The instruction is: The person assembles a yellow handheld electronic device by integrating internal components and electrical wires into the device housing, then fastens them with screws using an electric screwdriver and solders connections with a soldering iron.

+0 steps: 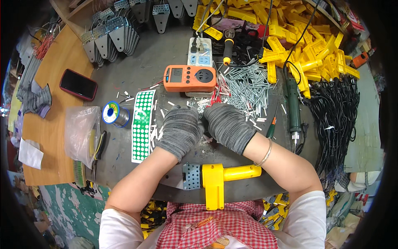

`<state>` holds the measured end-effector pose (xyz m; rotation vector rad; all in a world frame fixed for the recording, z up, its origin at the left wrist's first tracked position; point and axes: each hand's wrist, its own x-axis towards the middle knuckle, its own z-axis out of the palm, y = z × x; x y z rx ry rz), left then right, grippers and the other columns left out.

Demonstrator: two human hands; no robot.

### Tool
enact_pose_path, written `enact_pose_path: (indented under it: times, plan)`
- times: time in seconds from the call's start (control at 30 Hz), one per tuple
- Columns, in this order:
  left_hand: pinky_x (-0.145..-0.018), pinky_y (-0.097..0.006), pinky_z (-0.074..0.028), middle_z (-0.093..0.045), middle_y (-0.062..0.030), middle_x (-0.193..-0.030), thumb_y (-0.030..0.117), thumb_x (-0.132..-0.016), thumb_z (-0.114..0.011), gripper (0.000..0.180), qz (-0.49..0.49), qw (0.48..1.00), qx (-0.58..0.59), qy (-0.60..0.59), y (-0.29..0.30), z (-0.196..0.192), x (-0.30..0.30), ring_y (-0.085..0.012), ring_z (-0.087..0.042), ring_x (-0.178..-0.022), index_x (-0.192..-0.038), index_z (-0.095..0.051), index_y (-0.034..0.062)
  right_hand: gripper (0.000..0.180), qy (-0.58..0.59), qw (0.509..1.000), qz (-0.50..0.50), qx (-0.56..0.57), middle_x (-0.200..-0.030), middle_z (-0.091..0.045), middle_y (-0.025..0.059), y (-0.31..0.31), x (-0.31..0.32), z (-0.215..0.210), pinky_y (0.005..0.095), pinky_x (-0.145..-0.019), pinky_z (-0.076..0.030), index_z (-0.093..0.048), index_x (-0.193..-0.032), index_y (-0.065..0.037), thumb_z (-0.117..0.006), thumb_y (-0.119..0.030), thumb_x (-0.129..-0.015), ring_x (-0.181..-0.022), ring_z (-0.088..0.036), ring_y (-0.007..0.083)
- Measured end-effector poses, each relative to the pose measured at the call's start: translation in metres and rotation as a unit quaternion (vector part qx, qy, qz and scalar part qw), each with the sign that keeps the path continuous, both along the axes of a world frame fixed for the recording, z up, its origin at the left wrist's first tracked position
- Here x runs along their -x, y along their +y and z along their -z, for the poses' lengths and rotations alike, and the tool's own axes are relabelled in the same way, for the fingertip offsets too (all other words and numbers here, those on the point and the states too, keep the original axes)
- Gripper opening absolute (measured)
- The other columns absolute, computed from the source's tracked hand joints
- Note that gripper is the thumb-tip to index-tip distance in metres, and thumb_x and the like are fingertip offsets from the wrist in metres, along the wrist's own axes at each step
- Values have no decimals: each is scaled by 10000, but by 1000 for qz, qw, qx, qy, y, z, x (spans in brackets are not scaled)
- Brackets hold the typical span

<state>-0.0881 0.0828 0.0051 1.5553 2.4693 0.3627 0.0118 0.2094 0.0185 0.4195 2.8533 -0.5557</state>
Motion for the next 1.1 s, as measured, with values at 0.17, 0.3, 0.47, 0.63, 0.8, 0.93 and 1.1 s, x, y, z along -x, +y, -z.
enact_pose_path:
  times: [0.17, 0.3, 0.47, 0.63, 0.8, 0.93, 1.1]
  plan:
    - [-886, -467, -473, -678, -191, -853, 272, -826, -668, 244, -30, 999, -17, -2, -4, 4, -2, -359, -633, -891, -873, -685, 33, 163, -43, 999, 16, 7, -815, -689, 192, 0, -4, -13, 433, -767, -545, -725, -894, -33, -706, -130, -765, -828, -686, 345]
    - [-888, -459, -476, -681, -190, -894, 261, -824, -656, 238, -15, 998, -37, 49, -13, 15, 2, -358, -640, -910, -888, -685, 34, 147, 0, 972, -50, 228, -818, -686, 158, -8, -38, -20, 398, -749, -546, -701, -909, -35, -684, -168, -850, -791, -684, 302]
    - [-913, -432, -485, -697, -185, -936, 269, -831, -632, 254, -9, 993, 100, 55, 11, -3, -5, -331, -659, -945, -908, -702, 37, 172, 16, 912, -105, 396, -900, -677, 138, -13, -70, -4, 367, -817, -525, -666, -962, -26, -649, -182, -890, -859, -666, 279]
    - [-886, -401, -501, -711, -163, -949, 219, -840, -631, 225, -3, 988, 129, 86, 20, -5, -6, -292, -672, -961, -942, -730, 44, 222, 91, 921, -107, 363, -943, -688, 168, -12, -79, -5, 380, -825, -536, -664, -1028, -11, -628, -192, -905, -898, -674, 322]
    - [-838, -410, -503, -721, -104, -958, 160, -856, -638, 183, 61, 966, 112, 223, 32, -5, -26, -280, -652, -991, -976, -753, 84, 125, 16, 952, -137, 274, -843, -637, 108, -71, -150, -41, 394, -668, -541, -657, -888, -57, -609, -172, -903, -776, -645, 288]
    - [-773, -444, -506, -710, -115, -1023, 170, -872, -632, 217, 139, 929, 260, 225, 41, -15, -17, -279, -635, -1012, -1030, -752, 81, 122, 66, 973, -168, 146, -844, -599, 160, -104, -175, -30, 424, -642, -540, -584, -927, -3, -558, -114, -884, -739, -627, 322]
    - [-873, -406, -494, -728, -132, -981, 214, -890, -589, 248, 103, 942, 234, 219, 37, -17, -12, -270, -671, -983, -1012, -733, 54, 155, 110, 980, -145, 83, -848, -574, 158, -116, -182, -27, 423, -638, -537, -574, -970, 0, -547, -115, -870, -753, -610, 313]
